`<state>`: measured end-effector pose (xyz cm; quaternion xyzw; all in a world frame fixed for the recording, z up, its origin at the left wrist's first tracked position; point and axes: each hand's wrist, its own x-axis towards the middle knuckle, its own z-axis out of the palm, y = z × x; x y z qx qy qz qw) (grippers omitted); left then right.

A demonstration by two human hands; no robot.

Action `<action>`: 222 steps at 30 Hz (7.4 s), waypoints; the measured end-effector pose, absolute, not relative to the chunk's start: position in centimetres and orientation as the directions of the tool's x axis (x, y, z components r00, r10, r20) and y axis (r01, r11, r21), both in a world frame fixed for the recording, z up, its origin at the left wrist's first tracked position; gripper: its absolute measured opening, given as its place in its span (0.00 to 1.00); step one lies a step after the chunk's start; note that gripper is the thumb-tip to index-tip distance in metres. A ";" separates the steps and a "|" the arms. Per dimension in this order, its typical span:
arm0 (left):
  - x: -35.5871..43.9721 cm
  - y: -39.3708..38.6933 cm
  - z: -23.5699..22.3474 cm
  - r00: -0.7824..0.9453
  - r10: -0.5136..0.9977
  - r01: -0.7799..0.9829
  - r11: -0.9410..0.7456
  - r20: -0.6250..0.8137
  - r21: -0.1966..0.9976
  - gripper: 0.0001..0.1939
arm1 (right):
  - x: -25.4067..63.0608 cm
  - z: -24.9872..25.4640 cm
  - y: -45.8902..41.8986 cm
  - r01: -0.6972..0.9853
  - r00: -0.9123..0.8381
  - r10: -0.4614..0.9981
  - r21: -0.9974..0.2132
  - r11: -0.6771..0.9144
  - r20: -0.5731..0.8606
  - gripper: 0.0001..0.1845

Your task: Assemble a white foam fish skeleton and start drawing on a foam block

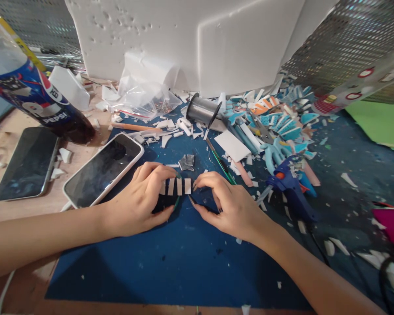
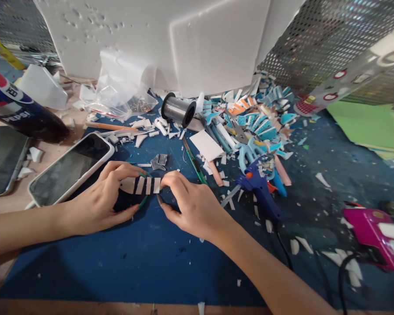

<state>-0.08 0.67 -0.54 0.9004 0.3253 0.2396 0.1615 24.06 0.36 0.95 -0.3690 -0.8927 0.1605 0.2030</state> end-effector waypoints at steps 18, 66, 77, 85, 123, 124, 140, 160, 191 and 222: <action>0.0 0.7 -0.5 0.673 0.679 0.513 -0.714 0.294 0.475 0.22 | 24.3 0.7 0.4 0.630 -0.616 0.763 -0.460 0.626 0.194 0.18; 0.1 0.6 -0.6 0.656 0.675 0.512 -0.727 0.338 0.458 0.20 | 24.9 0.0 1.2 0.777 -0.222 0.935 -0.529 0.341 0.278 0.17; 0.0 0.6 -0.8 0.661 0.683 0.521 -0.716 0.312 0.464 0.21 | 25.2 0.2 1.4 0.804 -0.201 0.940 -0.501 0.320 0.276 0.14; 0.0 0.6 -0.7 0.664 0.677 0.520 -0.723 0.318 0.454 0.20 | 25.4 0.5 1.7 0.853 -0.234 0.949 -0.425 0.304 0.209 0.13; 0.1 0.6 -0.6 0.663 0.679 0.537 -0.725 0.315 0.431 0.20 | 27.6 1.1 3.6 0.832 0.007 0.876 -0.488 0.262 0.482 0.20; 0.1 0.6 -0.6 0.660 0.681 0.539 -0.724 0.318 0.431 0.20 | 27.7 1.1 3.6 0.830 -0.006 0.870 -0.483 0.280 0.493 0.19; 0.2 0.2 -0.5 0.636 0.656 0.570 -0.754 0.406 0.326 0.19 | 28.4 1.5 3.9 0.691 0.082 0.901 -0.676 0.257 0.427 0.23; 0.8 2.2 3.5 0.689 0.687 0.711 -0.702 0.230 -0.032 0.10 | 29.7 2.3 4.8 0.749 -0.182 0.770 -0.421 0.511 0.611 0.37; 5.5 5.4 4.8 0.767 0.175 0.297 -0.950 0.617 -0.100 0.29 | 23.9 6.1 -1.1 0.325 -0.312 0.938 -0.910 0.257 0.153 0.21; 5.1 3.0 3.2 0.613 0.717 0.177 -0.533 0.331 0.827 0.24 | 21.6 4.1 0.4 0.319 -0.290 0.824 -0.763 0.562 0.486 0.15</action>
